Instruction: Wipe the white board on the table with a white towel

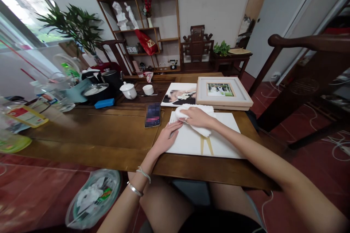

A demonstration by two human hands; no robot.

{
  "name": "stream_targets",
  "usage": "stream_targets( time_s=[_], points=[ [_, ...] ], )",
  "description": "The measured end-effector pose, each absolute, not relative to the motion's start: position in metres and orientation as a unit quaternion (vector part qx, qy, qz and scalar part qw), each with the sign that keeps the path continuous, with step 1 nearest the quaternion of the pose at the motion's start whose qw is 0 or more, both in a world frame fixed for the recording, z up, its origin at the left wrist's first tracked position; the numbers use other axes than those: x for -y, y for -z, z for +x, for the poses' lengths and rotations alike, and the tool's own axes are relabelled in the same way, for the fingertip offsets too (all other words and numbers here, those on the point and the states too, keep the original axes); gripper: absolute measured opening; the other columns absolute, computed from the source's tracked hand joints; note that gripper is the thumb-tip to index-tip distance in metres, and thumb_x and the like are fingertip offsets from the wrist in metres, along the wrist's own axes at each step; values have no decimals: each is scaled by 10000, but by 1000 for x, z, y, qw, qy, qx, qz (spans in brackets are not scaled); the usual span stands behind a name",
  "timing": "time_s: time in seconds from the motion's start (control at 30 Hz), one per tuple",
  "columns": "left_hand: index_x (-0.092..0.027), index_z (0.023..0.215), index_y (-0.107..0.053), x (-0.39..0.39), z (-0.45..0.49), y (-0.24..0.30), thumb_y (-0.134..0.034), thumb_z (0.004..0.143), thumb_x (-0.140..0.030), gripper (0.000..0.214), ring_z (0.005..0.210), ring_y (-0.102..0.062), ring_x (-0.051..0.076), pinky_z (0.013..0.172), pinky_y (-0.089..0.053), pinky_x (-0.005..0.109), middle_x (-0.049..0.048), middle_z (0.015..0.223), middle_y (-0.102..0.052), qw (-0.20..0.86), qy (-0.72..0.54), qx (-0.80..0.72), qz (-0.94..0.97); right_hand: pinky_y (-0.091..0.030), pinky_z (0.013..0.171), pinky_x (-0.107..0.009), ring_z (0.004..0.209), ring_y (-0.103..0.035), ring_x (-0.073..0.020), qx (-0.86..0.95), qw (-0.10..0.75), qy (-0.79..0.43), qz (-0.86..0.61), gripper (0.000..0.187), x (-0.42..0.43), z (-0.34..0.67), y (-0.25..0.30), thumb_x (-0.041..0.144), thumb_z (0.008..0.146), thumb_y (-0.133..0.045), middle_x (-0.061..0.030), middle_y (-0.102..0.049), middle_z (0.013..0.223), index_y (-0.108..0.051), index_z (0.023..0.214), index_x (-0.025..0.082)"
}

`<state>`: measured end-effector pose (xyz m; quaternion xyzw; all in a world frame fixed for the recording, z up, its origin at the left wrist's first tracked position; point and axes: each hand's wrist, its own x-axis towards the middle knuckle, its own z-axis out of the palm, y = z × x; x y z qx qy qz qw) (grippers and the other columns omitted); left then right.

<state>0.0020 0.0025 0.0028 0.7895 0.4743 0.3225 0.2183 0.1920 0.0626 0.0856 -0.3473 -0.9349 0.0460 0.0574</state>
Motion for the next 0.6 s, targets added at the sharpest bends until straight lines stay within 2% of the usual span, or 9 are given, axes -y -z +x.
stream_targets(
  time_s=[0.2, 0.3, 0.47, 0.6],
  points=[
    [-181, 1140, -666, -3, 1, -5, -432, 912, -220, 329, 1196, -553, 229, 1114, -346, 440, 84, 1232, -644, 195, -336, -451, 803, -377, 708, -288, 899, -602, -250, 947, 50, -49, -315, 256, -78, 150, -84, 274, 914, -423, -115, -685, 1007, -598, 1072, 174],
    [-183, 1142, -665, -2, 1, -5, -431, 910, -213, 331, 1193, -556, 233, 1130, -315, 457, 83, 1222, -650, 197, -336, -454, 801, -372, 670, -303, 860, -609, -271, 945, 46, -35, -321, 263, -70, 156, -84, 223, 876, -433, -131, -685, 959, -591, 1079, 167],
    [-203, 1209, -627, -2, 1, -2, -417, 914, -221, 363, 1292, -480, 223, 1164, -237, 489, 65, 1325, -585, 221, -329, -466, 791, -379, 651, -317, 800, -607, -275, 939, 32, -14, -342, 290, -53, 214, -87, 163, 846, -402, -135, -670, 889, -580, 1074, 162],
    [-184, 1214, -623, -2, 2, -2, -412, 913, -227, 370, 1305, -468, 222, 1166, -226, 502, 77, 1327, -581, 226, -329, -465, 790, -425, 716, -354, 861, -599, -285, 927, 17, 7, -375, 318, -36, 262, -80, 118, 795, -420, -144, -649, 913, -585, 1066, 149]
  ],
)
